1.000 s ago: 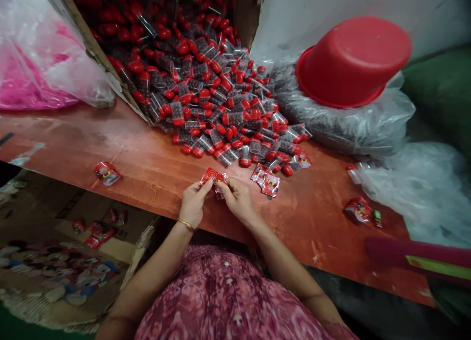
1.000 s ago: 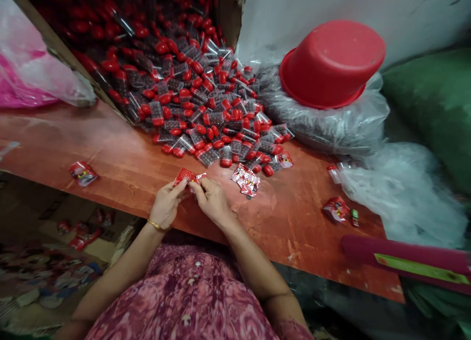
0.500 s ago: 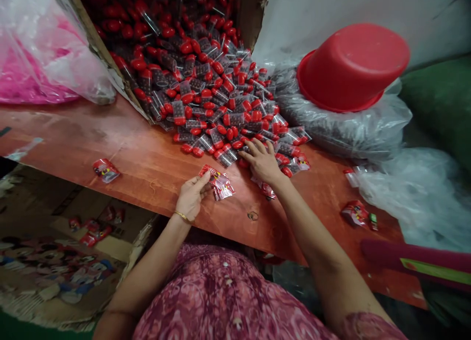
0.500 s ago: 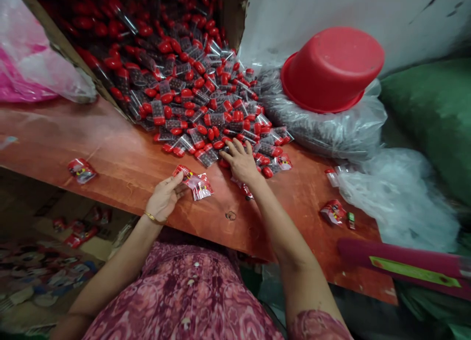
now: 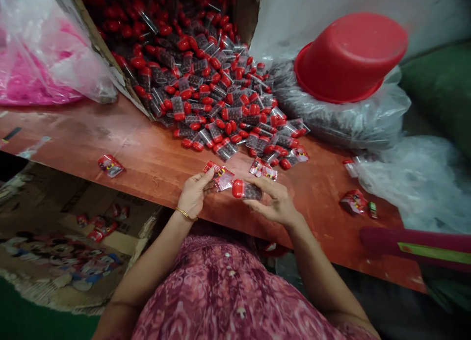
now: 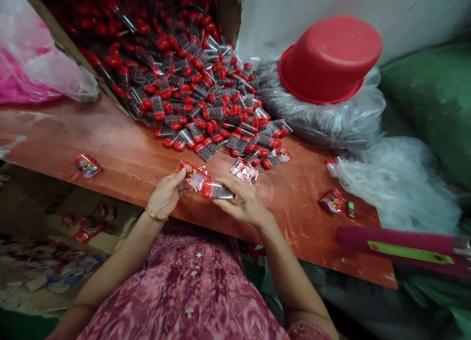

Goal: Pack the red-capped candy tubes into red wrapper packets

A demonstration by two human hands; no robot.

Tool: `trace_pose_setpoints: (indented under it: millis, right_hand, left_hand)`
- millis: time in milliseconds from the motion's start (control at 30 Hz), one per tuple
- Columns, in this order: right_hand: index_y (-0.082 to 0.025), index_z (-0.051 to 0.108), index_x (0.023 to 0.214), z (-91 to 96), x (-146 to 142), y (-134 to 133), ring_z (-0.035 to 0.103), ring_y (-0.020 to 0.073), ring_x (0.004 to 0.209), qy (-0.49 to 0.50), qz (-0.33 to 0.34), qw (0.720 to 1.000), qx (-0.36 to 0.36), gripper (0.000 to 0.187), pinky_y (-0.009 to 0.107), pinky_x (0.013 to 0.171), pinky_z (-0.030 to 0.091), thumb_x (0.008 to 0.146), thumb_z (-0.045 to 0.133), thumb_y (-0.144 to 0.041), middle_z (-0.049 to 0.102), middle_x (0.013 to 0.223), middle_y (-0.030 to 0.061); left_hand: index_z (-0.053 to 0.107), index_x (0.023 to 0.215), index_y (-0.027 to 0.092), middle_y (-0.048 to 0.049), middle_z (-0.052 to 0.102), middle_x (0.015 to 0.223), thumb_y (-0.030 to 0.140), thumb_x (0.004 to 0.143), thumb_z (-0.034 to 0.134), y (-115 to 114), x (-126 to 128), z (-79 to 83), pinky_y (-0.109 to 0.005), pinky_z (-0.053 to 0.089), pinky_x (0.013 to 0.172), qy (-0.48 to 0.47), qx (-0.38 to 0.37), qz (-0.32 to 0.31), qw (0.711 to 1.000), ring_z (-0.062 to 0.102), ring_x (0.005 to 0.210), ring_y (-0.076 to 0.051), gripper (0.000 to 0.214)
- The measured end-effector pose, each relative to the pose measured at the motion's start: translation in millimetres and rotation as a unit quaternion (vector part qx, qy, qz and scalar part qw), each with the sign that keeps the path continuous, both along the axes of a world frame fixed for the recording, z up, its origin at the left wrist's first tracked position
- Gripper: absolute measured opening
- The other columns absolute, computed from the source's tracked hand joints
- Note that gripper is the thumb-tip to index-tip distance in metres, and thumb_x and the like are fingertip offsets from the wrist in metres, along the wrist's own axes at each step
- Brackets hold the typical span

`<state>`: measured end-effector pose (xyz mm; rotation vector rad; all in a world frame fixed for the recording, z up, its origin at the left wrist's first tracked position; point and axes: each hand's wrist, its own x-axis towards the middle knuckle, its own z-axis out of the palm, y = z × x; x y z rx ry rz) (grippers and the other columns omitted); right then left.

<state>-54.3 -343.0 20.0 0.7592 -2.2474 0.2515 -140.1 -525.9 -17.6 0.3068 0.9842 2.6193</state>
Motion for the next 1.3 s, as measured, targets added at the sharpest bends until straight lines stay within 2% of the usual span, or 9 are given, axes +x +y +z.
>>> trace_pose_setpoints:
  millis: [100,267,500,633,800,967,1133,1300]
  right_hand:
    - [-0.021,0.055,0.115,-2.0,5,-7,0.064,0.0191,0.091,-0.010,0.008,1.000,0.003,0.039,0.032,0.077,0.052,0.078,0.062,-0.030,0.067,0.106,0.0075]
    - [-0.021,0.058,0.112,-8.3,-3,-8,0.063,0.0205,0.092,-0.030,-0.022,0.999,-0.021,0.037,0.035,0.079,0.051,0.077,0.062,-0.032,0.067,0.102,0.0075]
    - [-0.021,0.055,0.115,-22.9,-11,-13,0.062,0.0215,0.096,0.005,-0.026,0.998,-0.062,0.039,0.038,0.085,0.050,0.078,0.061,-0.031,0.067,0.102,0.0072]
    - [-0.023,0.054,0.116,-27.6,-13,-21,0.061,0.0215,0.095,0.021,-0.059,0.997,-0.054,0.038,0.038,0.087,0.049,0.080,0.058,-0.030,0.066,0.101,0.0064]
    - [-0.022,0.052,0.118,-36.5,-20,-38,0.059,0.0217,0.098,0.064,-0.110,0.987,-0.100,0.037,0.035,0.087,0.049,0.081,0.055,-0.025,0.064,0.102,0.0083]
    - [-0.022,0.054,0.117,-42.9,-24,-46,0.061,0.0206,0.091,0.023,-0.081,0.985,-0.151,0.038,0.034,0.083,0.050,0.080,0.058,-0.027,0.065,0.096,0.0074]
    - [-0.022,0.058,0.110,-45.5,-28,-50,0.061,0.0191,0.088,-0.039,-0.030,0.971,-0.235,0.034,0.033,0.080,0.051,0.076,0.062,-0.028,0.064,0.096,0.0048]
    - [-0.021,0.056,0.114,-47.9,-31,-65,0.060,0.0197,0.087,0.017,-0.066,0.974,-0.218,0.036,0.034,0.080,0.050,0.078,0.060,-0.024,0.064,0.094,0.0067]
  left_hand:
    - [0.061,0.059,0.012,-0.0004,0.064,0.060,0.039,0.043,0.084,2,6,1.2,-0.021,0.046,0.055,0.023,-0.007,0.008,1.000,0.057,0.054,-0.009,0.038]
    - [0.062,0.062,0.012,-0.0002,0.065,0.061,0.040,0.041,0.084,2,8,-1.3,-0.021,0.047,0.057,0.037,-0.020,0.021,0.999,0.058,0.055,-0.009,0.041]
    - [0.063,0.075,0.014,-0.0020,0.068,0.072,0.041,0.046,0.082,10,13,-1.6,-0.024,0.050,0.065,0.056,0.015,0.010,0.998,0.062,0.061,-0.012,0.044]
    - [0.064,0.077,0.013,-0.0018,0.069,0.074,0.034,0.044,0.084,21,18,-3.6,-0.024,0.050,0.066,0.067,0.019,0.032,0.997,0.061,0.064,-0.011,0.044]
    - [0.065,0.074,0.013,-0.0010,0.068,0.071,0.032,0.043,0.084,29,22,-9.2,-0.020,0.048,0.066,0.064,0.041,0.028,0.997,0.060,0.063,-0.008,0.041]
    - [0.063,0.064,0.012,-0.0003,0.063,0.059,0.044,0.050,0.080,21,16,-11.4,-0.018,0.043,0.053,0.067,0.035,0.022,0.997,0.053,0.051,-0.006,0.039]
    - [0.067,0.067,0.011,-0.0028,0.066,0.064,0.038,0.043,0.083,21,9,-12.4,-0.023,0.047,0.060,0.041,0.021,0.003,0.999,0.058,0.058,-0.011,0.039]
    - [0.067,0.065,0.012,-0.0007,0.066,0.064,0.033,0.047,0.081,25,8,-13.3,-0.025,0.046,0.063,0.053,0.037,0.046,0.997,0.058,0.059,-0.011,0.031]
